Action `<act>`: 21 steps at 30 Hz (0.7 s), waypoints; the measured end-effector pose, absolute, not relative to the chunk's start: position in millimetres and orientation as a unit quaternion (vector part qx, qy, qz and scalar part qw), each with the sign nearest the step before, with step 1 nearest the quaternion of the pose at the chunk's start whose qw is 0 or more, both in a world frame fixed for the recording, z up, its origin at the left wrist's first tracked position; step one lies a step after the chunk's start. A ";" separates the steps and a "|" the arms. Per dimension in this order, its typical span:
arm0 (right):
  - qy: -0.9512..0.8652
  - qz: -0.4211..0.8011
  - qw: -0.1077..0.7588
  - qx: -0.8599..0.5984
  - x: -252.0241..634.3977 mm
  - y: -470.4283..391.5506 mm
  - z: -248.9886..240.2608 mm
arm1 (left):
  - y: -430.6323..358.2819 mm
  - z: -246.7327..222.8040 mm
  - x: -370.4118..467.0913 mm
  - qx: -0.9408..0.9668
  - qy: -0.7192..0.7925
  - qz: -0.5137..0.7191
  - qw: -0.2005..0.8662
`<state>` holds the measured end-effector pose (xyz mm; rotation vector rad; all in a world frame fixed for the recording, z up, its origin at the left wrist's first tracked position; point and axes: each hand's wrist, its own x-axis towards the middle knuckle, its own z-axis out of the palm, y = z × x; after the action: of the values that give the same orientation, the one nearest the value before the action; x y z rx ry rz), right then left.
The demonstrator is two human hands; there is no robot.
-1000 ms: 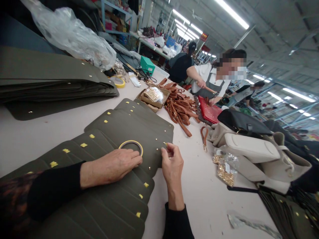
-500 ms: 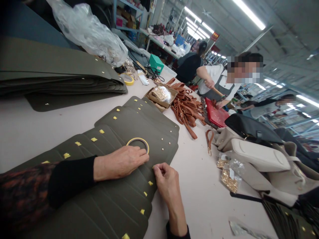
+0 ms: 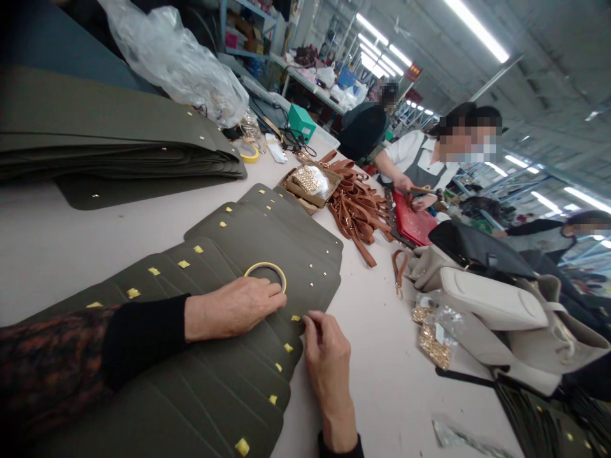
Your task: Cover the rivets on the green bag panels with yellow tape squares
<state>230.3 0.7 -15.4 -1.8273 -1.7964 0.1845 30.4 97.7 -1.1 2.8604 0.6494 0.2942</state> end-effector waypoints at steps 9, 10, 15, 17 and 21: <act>-0.795 0.019 0.107 -0.597 217.6 14.0 -6.0 | 97.1 0.8 28.7 0.965 0.211 0.114 0.106; -0.784 0.028 0.096 -0.613 216.0 18.3 -4.7 | 97.0 1.0 28.4 0.965 0.210 0.118 0.105; -0.698 0.113 0.077 -0.703 213.3 35.0 4.5 | 97.2 0.2 27.2 0.964 0.203 0.144 0.098; -0.679 0.162 0.088 -0.711 214.6 36.5 8.1 | 97.8 0.0 26.8 0.962 0.202 0.151 0.103; -0.675 0.249 0.123 -0.683 219.0 31.6 12.3 | 99.4 1.8 25.8 0.953 0.191 0.198 0.124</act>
<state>219.0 31.6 12.3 -1.9931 -1.9698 0.7253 25.8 99.4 1.8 2.7801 0.5572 0.5766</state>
